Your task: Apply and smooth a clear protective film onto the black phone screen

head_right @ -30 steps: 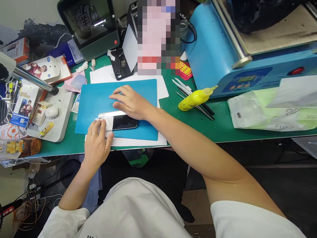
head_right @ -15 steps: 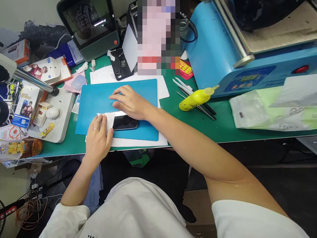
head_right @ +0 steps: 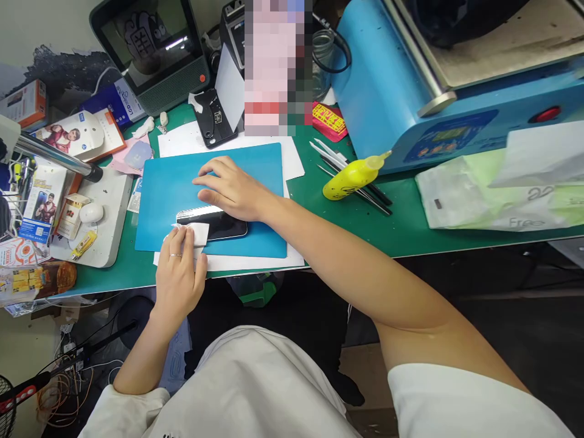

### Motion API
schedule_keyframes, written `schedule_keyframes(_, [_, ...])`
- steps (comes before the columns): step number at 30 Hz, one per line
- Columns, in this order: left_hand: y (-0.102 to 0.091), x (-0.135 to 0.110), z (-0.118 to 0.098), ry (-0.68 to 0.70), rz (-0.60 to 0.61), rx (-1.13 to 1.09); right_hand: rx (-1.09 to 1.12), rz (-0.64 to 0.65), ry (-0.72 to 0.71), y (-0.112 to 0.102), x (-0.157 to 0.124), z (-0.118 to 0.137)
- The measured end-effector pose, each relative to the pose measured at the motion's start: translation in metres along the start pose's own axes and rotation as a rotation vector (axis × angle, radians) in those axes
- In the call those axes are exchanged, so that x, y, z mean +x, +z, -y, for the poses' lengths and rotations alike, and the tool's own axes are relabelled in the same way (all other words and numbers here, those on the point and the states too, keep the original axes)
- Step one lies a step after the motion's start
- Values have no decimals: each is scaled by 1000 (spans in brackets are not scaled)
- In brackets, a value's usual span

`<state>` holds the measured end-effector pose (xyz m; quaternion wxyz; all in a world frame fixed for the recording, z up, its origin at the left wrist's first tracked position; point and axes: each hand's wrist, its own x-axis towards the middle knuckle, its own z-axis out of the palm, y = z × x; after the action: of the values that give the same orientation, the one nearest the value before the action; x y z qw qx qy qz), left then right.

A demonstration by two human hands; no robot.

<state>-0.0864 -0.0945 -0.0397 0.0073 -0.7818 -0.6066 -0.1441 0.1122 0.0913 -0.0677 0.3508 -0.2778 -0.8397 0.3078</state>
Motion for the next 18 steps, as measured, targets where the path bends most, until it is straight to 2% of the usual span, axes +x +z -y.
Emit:
schedule_keyframes(8, [11,32,6,24,10,42,-7,-2,-11,1,-1,0])
schedule_keyframes(18, [7,4,-6,13,-19,37,-1,6,-4,2,-1,1])
